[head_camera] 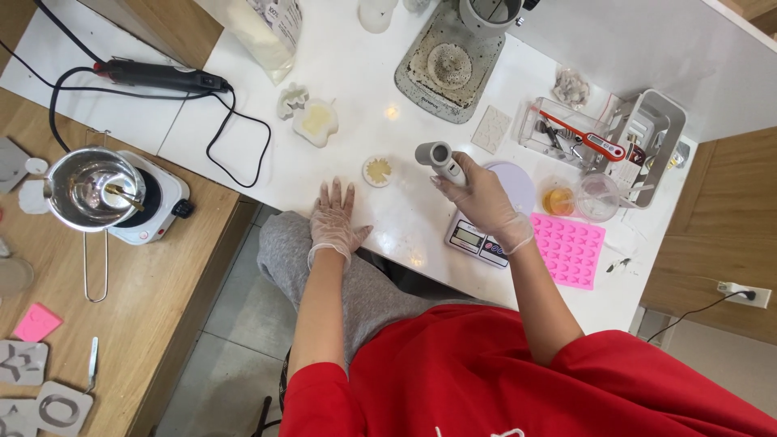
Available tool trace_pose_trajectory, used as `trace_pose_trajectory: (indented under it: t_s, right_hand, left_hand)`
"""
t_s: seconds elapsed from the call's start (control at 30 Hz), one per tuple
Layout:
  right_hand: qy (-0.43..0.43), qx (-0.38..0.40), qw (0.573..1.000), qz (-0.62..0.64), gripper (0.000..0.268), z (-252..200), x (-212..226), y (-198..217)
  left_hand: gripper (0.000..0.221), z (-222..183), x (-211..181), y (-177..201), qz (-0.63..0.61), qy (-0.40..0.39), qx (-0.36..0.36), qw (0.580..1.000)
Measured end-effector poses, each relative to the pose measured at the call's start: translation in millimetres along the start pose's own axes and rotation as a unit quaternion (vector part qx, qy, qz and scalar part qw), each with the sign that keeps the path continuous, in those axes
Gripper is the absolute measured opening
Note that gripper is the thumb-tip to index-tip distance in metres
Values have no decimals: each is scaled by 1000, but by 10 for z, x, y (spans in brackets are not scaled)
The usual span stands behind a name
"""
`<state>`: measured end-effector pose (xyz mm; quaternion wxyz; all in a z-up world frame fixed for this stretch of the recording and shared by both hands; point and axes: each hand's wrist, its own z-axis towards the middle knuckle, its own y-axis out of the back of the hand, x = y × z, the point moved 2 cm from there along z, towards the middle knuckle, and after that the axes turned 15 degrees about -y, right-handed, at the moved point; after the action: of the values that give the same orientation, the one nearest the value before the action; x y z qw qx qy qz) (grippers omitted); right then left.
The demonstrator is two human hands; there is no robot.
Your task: Using a heat gun to heat and smooth the surface of wax inside silicone molds.
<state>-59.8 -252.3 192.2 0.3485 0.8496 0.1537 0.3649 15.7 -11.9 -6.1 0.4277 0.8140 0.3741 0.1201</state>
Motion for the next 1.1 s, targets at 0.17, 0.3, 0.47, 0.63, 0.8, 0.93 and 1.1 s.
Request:
trace_pose_trajectory:
  t_s: [0.17,0.3,0.47,0.63,0.8,0.93,1.1]
  right_hand:
    - [65,7,995,75,48,-202,212,-23]
    - [67,49,992,100,40,-282,285,-28]
    - [18,123,989,85,23,-227,190,21]
    - [-6,101,995,27,40,-158,97,103]
    - [-5,30,999,-40,50,10,-70,32]
    - [6,-8,999,38,43,20,-2,-31]
    - [5,54,975,214,30,-232,264,-95]
  left_hand:
    - [104,-100,-31,106,8,1,4,1000]
    - [105,-54,-15,67,-1,3,3,1000]
    - [104,-47,-15,54,2,-1,9,1000]
    - [103,-33,0,41,0,-4,4,1000]
    - [103,-80,-10,105,-3,-5,12,1000]
    - [103,-92,-12,126,-2,-5,16,1000]
    - [103,-136,-35,183,2,-4,24,1000]
